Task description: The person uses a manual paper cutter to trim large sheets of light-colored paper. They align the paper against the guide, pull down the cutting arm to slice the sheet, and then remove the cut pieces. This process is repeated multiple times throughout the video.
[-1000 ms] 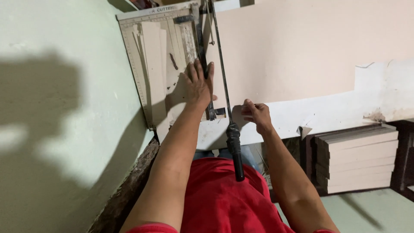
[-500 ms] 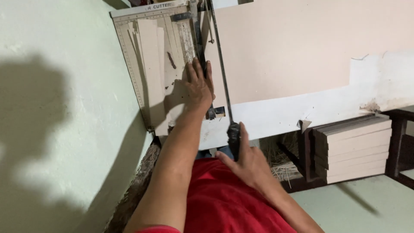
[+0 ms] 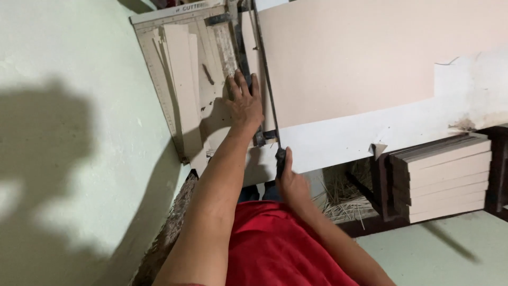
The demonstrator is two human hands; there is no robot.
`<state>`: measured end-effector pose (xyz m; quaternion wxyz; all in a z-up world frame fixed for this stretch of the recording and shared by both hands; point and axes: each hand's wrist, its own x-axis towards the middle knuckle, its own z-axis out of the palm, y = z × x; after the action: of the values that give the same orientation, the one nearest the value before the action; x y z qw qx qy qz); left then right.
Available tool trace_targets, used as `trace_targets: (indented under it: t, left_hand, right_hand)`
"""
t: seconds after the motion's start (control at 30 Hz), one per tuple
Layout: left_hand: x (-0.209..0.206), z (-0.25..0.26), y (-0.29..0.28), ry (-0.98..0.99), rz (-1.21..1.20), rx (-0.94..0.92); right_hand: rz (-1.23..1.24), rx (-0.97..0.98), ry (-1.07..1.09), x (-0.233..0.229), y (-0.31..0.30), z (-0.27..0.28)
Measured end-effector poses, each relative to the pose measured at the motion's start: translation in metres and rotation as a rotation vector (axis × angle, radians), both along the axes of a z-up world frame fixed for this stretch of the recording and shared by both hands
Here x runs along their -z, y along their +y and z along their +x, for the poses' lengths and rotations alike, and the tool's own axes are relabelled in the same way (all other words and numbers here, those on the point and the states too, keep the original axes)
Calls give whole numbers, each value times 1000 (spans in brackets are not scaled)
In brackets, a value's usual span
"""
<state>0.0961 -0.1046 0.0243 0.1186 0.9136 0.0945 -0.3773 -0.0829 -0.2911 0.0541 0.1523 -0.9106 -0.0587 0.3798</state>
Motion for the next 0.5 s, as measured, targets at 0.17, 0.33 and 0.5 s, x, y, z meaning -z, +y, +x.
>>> trace_targets:
  t: [0.17,0.33,0.5]
  left_hand:
    - [9,-1,0,17,5,15]
    - [22,2,-6,12,26,21]
    - [16,-16,1,-252,-13,-20]
  right_hand:
    - [57,-17,-172,25,-10,-10]
    - [45,-68,-340,64,-19,-17]
    - [114,93,56,-9,-16,12]
